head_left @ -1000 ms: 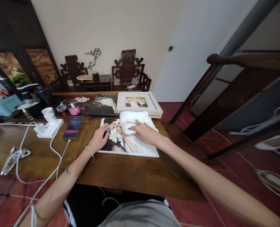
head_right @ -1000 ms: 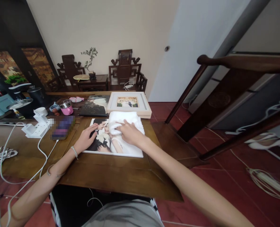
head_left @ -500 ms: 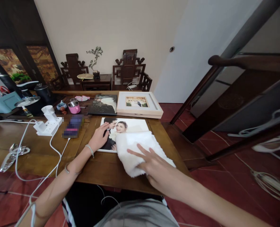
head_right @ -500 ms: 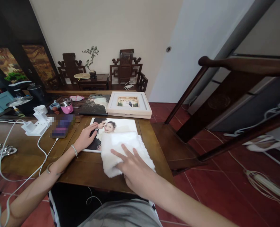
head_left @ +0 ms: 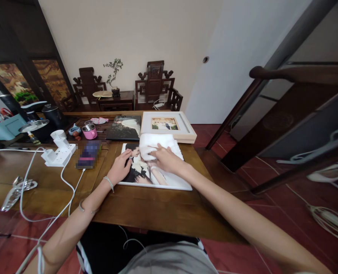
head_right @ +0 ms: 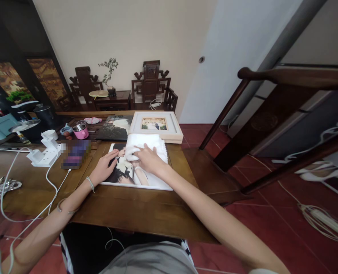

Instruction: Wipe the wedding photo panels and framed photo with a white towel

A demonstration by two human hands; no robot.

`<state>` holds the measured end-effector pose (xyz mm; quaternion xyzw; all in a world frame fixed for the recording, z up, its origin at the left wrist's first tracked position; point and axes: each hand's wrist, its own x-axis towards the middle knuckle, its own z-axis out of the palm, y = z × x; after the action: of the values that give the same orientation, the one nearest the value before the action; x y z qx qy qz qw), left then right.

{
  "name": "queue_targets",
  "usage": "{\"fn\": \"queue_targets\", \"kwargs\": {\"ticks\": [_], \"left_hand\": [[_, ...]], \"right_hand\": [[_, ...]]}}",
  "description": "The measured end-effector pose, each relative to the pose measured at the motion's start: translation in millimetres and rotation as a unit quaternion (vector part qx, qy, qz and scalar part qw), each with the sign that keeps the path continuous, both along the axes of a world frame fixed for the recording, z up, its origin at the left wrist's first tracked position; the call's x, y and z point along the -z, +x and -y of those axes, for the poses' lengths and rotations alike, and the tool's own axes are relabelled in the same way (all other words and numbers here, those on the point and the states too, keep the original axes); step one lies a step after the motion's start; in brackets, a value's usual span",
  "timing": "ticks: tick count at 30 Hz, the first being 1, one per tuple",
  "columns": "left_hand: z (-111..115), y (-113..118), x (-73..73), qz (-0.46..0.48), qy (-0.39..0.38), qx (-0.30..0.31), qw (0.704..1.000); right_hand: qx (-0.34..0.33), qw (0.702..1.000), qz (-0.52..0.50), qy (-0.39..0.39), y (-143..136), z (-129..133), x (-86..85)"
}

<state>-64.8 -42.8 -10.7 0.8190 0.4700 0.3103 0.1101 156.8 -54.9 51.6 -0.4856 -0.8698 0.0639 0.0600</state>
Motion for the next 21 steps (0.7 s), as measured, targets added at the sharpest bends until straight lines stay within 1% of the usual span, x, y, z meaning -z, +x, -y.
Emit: {"fn": "queue_targets", "kwargs": {"ticks": [3,6,9,11,12,14,16,18,21], "left_hand": [[0.0,0.3,0.9,0.004,0.0,0.001,1.0],[-0.3,0.7,1.7,0.008,0.004,0.004,1.0],[-0.1,1.3,1.3,0.011,0.008,0.005,1.0],[0.3,1.8,0.4,0.012,0.007,0.003,1.0],[0.5,1.9,-0.2,0.011,0.005,0.002,1.0],[0.9,2.1,-0.9,0.01,0.002,0.001,1.0],[0.9,1.9,-0.9,0.009,0.001,0.001,1.0],[0.6,1.7,-0.3,0.008,0.004,0.0,1.0],[0.0,1.2,0.6,0.009,0.006,-0.002,1.0]], "right_hand": [[-0.001,1.0,0.01,-0.002,-0.9,29.6,3.0],[-0.003,0.999,0.02,-0.026,1.1,74.8,4.3],[-0.034,0.997,0.024,-0.059,4.6,117.4,3.3],[-0.054,0.995,0.027,-0.082,6.0,135.4,1.1],[-0.058,0.994,0.029,-0.089,6.1,140.1,-0.3],[-0.059,0.993,0.035,-0.098,4.8,140.2,-3.7],[-0.051,0.993,0.037,-0.101,1.6,129.3,-7.2],[-0.036,0.994,0.034,-0.099,-3.1,109.4,-9.9],[-0.013,0.996,0.026,-0.078,-11.2,68.6,-10.4]]}}
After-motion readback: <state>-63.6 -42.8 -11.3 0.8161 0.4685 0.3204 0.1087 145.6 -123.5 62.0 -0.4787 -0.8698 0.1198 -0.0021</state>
